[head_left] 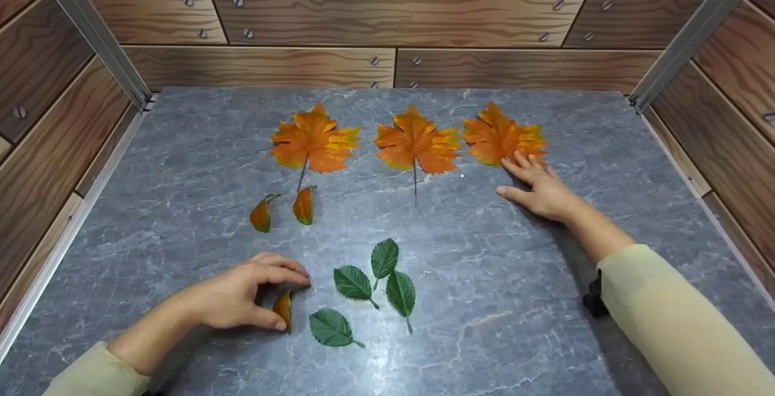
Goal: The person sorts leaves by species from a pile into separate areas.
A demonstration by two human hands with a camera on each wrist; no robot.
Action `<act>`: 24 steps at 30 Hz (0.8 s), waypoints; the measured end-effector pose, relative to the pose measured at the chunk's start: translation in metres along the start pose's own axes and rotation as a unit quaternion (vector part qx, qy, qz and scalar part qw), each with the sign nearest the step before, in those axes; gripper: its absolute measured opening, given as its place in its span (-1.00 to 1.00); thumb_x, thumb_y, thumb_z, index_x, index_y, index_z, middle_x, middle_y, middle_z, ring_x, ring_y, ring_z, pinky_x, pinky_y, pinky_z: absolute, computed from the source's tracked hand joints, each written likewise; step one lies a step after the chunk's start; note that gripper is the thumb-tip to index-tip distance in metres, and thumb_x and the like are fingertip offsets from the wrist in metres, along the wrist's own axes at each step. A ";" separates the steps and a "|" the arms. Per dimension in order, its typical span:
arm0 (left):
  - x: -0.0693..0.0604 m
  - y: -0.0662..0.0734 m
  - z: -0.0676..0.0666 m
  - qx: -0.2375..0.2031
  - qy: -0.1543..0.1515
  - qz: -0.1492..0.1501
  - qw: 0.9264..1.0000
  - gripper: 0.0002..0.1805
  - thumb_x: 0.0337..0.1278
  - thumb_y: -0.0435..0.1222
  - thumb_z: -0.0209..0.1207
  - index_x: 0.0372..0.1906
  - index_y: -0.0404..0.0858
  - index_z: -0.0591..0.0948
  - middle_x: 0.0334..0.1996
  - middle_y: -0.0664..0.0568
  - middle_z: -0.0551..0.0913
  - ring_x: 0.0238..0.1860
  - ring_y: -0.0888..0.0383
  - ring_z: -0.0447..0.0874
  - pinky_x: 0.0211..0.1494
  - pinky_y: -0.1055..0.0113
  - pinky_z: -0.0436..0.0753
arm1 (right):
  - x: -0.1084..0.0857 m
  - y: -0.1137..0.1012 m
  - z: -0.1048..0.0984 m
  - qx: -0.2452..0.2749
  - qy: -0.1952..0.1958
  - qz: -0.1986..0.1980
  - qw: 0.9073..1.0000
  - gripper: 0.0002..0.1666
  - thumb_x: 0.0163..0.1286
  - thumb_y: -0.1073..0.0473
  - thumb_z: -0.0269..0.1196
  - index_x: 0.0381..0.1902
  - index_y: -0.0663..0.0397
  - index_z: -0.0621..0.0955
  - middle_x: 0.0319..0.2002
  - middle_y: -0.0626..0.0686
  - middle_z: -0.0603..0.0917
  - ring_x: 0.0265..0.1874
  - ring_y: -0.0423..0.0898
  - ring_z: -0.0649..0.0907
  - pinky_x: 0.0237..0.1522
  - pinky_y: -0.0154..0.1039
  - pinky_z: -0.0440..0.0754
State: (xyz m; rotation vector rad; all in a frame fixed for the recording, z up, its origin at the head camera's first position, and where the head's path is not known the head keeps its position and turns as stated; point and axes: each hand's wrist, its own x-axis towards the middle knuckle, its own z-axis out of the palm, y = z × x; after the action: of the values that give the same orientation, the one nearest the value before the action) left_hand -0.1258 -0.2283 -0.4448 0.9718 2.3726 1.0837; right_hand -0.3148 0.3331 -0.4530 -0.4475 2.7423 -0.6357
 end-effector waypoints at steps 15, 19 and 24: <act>0.021 0.003 -0.012 -0.002 0.014 0.002 1.000 -0.38 0.19 -0.21 0.54 0.34 -0.24 0.66 0.20 -0.02 0.70 0.14 0.06 0.59 0.22 0.18 0.60 | 0.000 -0.001 0.000 0.002 -0.002 0.006 1.000 0.05 0.59 -0.44 0.08 0.74 -0.02 0.07 0.72 0.21 -0.22 0.66 0.27 -0.33 0.58 0.32 -0.44; 0.033 0.010 -0.019 0.018 0.033 -0.015 0.999 -0.34 0.15 -0.23 0.54 0.37 -0.23 0.64 0.25 0.01 0.68 0.21 0.01 0.61 0.31 0.03 0.61 | 0.000 -0.002 0.001 -0.001 0.000 0.002 1.000 0.04 0.59 -0.43 0.08 0.74 -0.01 0.08 0.71 0.23 -0.20 0.66 0.29 -0.31 0.58 0.33 -0.43; 0.053 0.022 -0.034 0.044 0.070 -0.019 0.996 -0.29 0.15 -0.24 0.53 0.42 -0.23 0.60 0.35 -0.03 0.61 0.34 -0.10 0.55 0.42 -0.18 0.50 | -0.001 -0.001 0.000 -0.001 0.003 -0.001 1.000 0.03 0.60 -0.42 0.09 0.74 0.01 0.09 0.71 0.23 -0.20 0.66 0.29 -0.30 0.58 0.33 -0.42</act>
State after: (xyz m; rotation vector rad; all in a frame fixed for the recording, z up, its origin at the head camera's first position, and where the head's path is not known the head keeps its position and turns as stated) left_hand -0.1725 -0.1973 -0.4083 0.9030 2.5607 1.0728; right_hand -0.3135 0.3326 -0.4518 -0.4502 2.7492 -0.6350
